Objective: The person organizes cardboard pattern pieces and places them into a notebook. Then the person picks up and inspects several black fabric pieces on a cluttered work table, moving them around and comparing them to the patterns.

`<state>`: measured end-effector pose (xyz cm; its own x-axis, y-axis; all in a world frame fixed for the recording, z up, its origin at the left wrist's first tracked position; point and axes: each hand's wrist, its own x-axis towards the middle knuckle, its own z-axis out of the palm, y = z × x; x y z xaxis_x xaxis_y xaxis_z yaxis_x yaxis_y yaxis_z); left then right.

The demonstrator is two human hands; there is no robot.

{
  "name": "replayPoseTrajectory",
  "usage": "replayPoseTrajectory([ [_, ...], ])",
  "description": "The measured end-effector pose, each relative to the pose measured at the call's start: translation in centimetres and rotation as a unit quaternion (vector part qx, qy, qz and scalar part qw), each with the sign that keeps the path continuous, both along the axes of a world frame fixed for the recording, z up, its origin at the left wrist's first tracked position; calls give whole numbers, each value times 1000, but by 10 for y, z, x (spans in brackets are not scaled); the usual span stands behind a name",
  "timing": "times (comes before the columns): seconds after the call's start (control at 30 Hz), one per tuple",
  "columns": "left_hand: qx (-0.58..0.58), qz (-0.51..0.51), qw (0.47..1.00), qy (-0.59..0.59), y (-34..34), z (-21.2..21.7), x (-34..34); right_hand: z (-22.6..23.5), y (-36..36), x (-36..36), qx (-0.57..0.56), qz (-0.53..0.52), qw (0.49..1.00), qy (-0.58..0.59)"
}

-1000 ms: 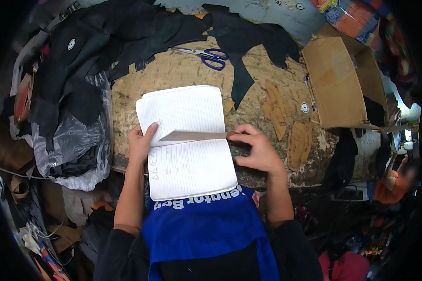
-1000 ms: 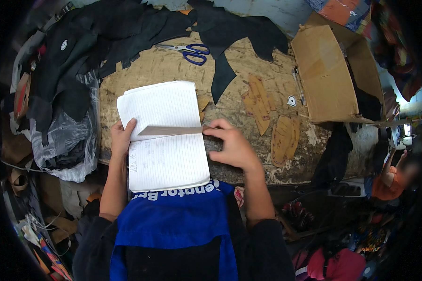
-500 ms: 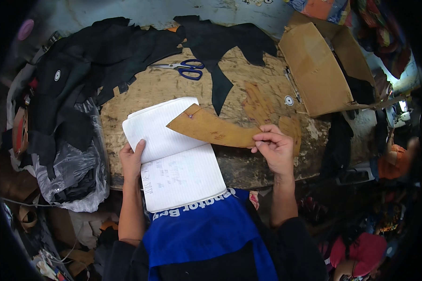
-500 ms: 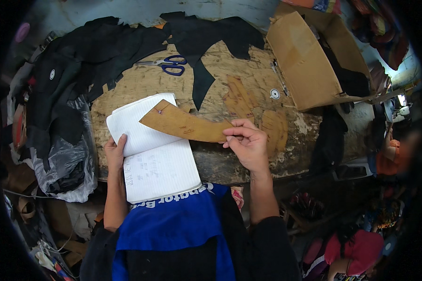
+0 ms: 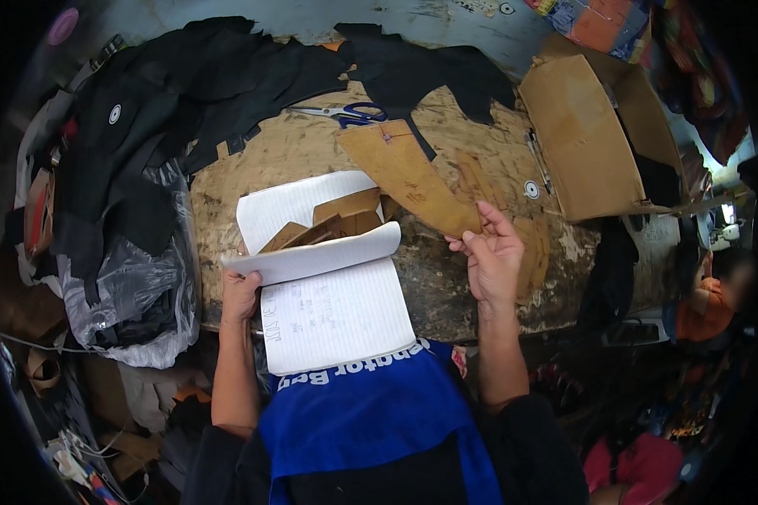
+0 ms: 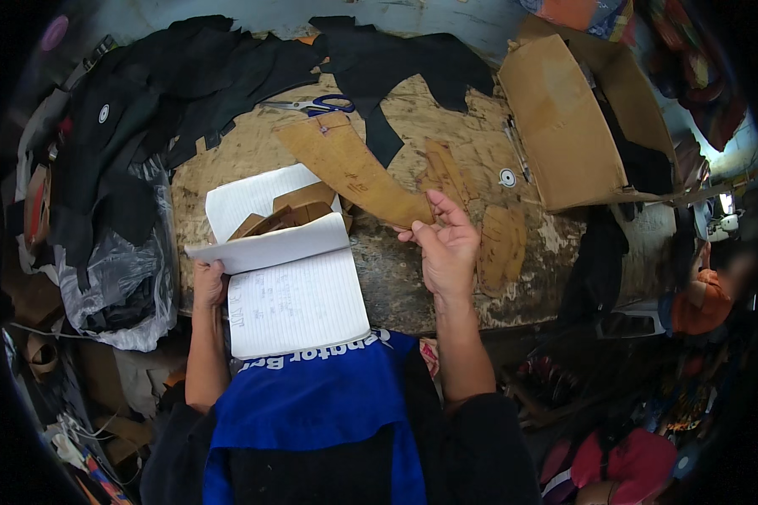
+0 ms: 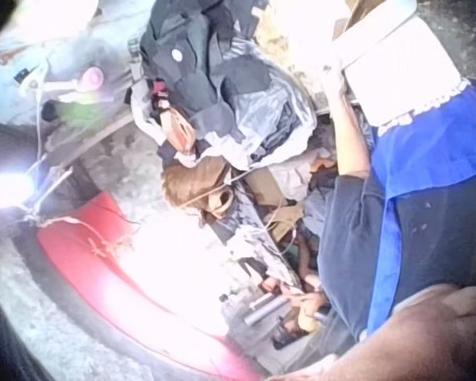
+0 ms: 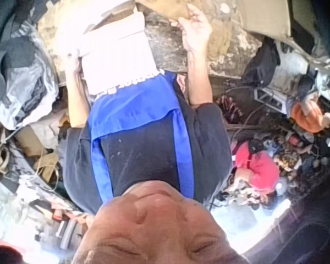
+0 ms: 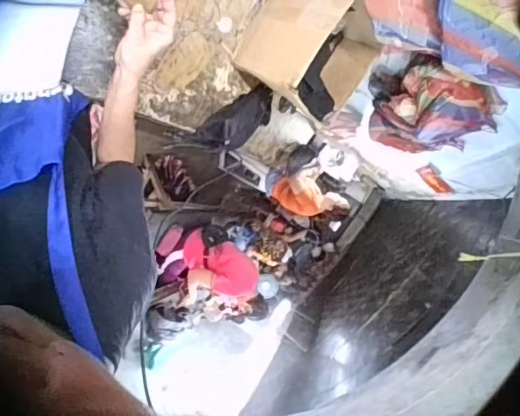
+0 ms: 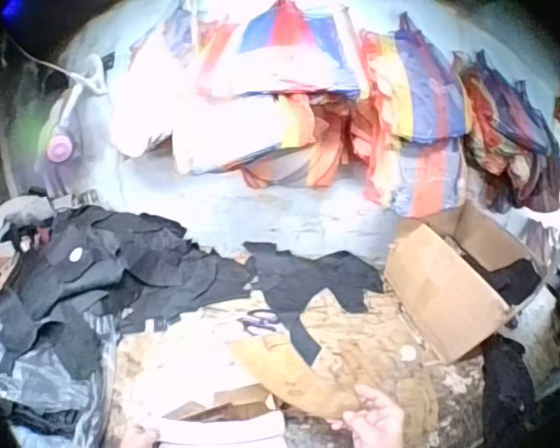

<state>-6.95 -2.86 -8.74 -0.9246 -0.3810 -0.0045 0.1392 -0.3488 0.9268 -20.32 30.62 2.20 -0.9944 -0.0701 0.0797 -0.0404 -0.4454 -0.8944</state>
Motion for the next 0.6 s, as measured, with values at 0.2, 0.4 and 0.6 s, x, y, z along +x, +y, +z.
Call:
replayPoseTrajectory([
  [0.2, -13, -43, 998, -39, -7, 3, 3, 4, -12, 4, 52, 69, 996, 5],
  [0.4, -99, -45, 994, -33, -8, 8, 2, 23, -17, 1, 107, 106, 986, 75],
  [0.6, -116, -38, 992, 16, -5, 11, 0, 36, -22, -1, 104, 133, 981, 97],
])
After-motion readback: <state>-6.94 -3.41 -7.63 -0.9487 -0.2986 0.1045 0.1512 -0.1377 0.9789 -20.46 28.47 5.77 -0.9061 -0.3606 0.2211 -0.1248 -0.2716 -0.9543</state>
